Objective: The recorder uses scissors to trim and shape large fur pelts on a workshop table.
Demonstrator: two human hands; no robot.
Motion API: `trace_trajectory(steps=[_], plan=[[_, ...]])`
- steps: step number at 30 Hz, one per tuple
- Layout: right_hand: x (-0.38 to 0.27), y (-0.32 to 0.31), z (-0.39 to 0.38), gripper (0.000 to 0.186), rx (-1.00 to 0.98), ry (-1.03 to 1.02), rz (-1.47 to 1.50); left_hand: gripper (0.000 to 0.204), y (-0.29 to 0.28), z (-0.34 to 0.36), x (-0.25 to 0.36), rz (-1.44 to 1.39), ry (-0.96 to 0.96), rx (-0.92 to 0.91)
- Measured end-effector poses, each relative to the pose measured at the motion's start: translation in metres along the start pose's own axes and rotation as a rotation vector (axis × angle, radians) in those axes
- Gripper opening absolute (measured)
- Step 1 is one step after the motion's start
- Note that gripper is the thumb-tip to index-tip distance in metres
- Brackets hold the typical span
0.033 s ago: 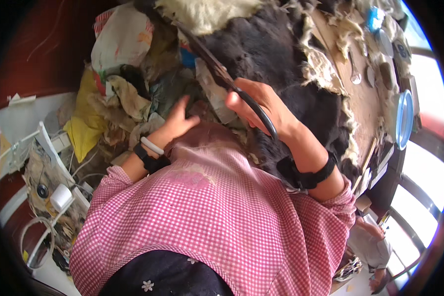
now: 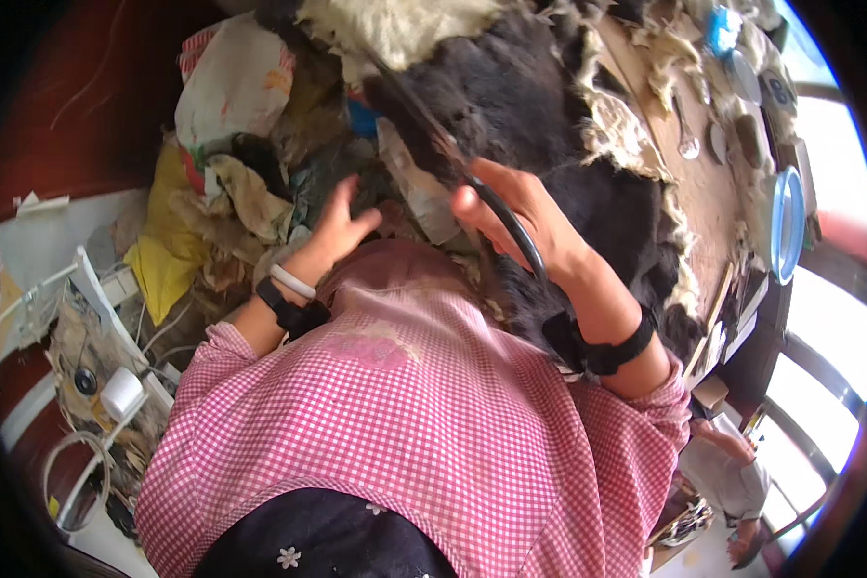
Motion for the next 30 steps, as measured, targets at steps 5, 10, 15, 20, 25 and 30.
trace_trajectory(steps=[5, 10, 15, 20, 25, 30], plan=[[0.063, -0.009, -0.106, 0.045, 0.42, 0.319, -0.001, 0.072, -0.014, 0.086, 0.06, -0.305, 0.181, 0.104], [0.136, 0.028, -0.242, 0.044, 0.85, 0.799, -0.27, 0.042, -0.004, 0.13, 0.116, -0.415, 0.195, 0.04], [0.193, 0.104, -0.351, 0.043, 1.183, 1.111, -0.148, 0.039, -0.035, 0.143, 0.107, 0.246, 0.172, -0.019], [0.195, 0.134, -0.382, 0.032, 1.376, 1.239, -0.251, 0.036, -0.027, 0.087, 0.211, 0.407, 0.533, -0.227], [0.197, 0.114, -0.354, 0.025, 1.571, 1.085, 0.424, 0.068, 0.044, 0.094, 0.273, 0.704, 0.988, -0.264], [0.221, 0.109, -0.346, 0.02, 1.725, 0.725, 0.307, 0.074, 0.189, 0.107, 0.291, 0.663, 1.221, -0.591]])
Point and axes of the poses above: each hand's wrist, its own z-axis towards the middle knuckle, its own y-axis out of the palm, x = y × z, the point moved 4 cm from there along z, towards the middle knuckle, and after that the axes turned 13 degrees about -z, right-handed, at the moved point
